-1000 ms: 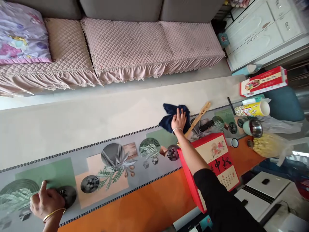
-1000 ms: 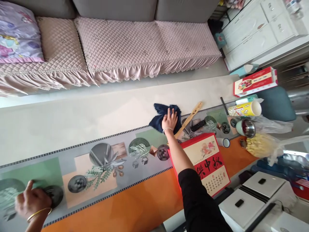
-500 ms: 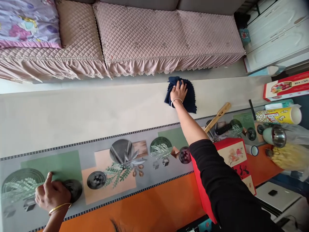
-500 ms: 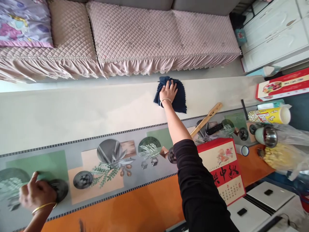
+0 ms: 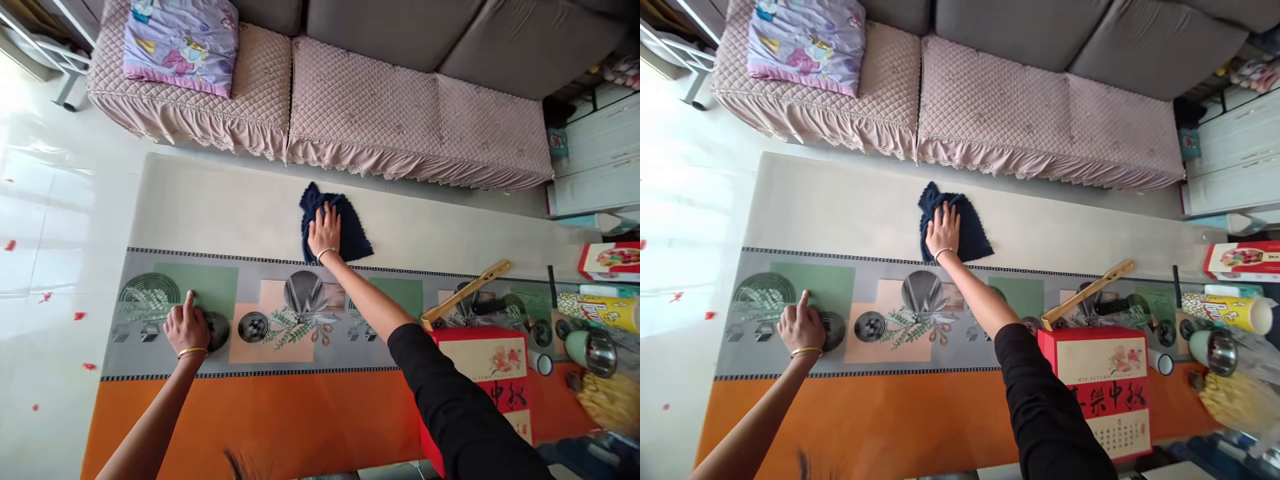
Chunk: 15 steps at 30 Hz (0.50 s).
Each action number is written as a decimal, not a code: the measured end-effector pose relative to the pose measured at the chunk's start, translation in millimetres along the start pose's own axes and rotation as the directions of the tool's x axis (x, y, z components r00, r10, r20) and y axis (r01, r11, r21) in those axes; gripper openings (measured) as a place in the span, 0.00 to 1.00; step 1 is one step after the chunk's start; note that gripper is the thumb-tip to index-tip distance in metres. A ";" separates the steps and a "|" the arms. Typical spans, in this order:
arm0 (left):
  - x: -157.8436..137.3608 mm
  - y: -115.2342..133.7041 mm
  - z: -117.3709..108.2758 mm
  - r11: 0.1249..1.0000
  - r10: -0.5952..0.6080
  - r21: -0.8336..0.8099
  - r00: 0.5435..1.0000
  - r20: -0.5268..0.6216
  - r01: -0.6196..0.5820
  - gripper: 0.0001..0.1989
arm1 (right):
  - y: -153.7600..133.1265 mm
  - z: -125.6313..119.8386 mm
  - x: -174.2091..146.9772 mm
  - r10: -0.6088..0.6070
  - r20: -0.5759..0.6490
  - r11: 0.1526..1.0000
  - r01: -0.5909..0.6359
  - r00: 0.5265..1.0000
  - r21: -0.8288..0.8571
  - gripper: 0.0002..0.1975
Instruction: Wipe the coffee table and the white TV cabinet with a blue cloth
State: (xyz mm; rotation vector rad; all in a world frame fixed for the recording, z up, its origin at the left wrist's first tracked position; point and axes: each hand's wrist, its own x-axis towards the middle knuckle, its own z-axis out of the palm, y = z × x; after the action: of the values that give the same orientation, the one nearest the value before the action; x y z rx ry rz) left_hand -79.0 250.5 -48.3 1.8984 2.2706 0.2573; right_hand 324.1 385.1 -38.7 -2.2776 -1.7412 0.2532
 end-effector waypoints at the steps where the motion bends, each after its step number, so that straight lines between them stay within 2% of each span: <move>1: -0.2 -0.2 0.0 1.000 0.005 -0.005 1.000 0.009 -0.005 0.24 | -26.5 5.3 -13.7 -0.042 0.028 0.999 0.041 0.999 0.030 0.28; 3: -0.5 -0.1 -0.6 1.000 0.017 -0.018 0.999 0.027 -0.016 0.24 | -80.1 16.0 -41.8 -0.132 0.104 0.989 0.123 0.986 0.085 0.29; 6: -0.6 0.7 -2.2 0.999 0.024 -0.036 0.999 0.045 -0.023 0.25 | -150.9 31.0 -78.1 -0.300 0.211 0.948 0.265 0.930 0.177 0.29; 9: -0.2 1.1 -3.5 0.999 0.041 -0.026 0.998 0.053 -0.040 0.25 | -185.3 38.4 -97.4 -0.387 0.223 0.915 0.342 0.895 0.215 0.30; 11: -0.1 1.0 -4.0 0.999 0.052 -0.018 0.997 0.054 -0.051 0.25 | -177.5 35.4 -101.2 -0.435 0.231 0.895 0.389 0.870 0.216 0.29; 13: -0.4 0.6 -3.9 0.999 0.053 -0.016 0.997 0.054 -0.052 0.25 | -144.7 25.4 -102.1 -0.459 0.249 0.887 0.423 0.853 0.186 0.28; 15: -1.0 0.0 -3.3 0.998 0.062 -0.015 0.997 0.056 -0.061 0.25 | -92.9 10.2 -101.9 -0.361 0.240 0.932 0.351 0.901 0.086 0.29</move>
State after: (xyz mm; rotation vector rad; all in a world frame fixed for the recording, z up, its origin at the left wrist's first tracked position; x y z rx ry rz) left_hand -79.6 249.5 -45.1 1.9462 2.1721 0.2234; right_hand 208.8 310.8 -21.6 -1.9139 -2.2170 0.5150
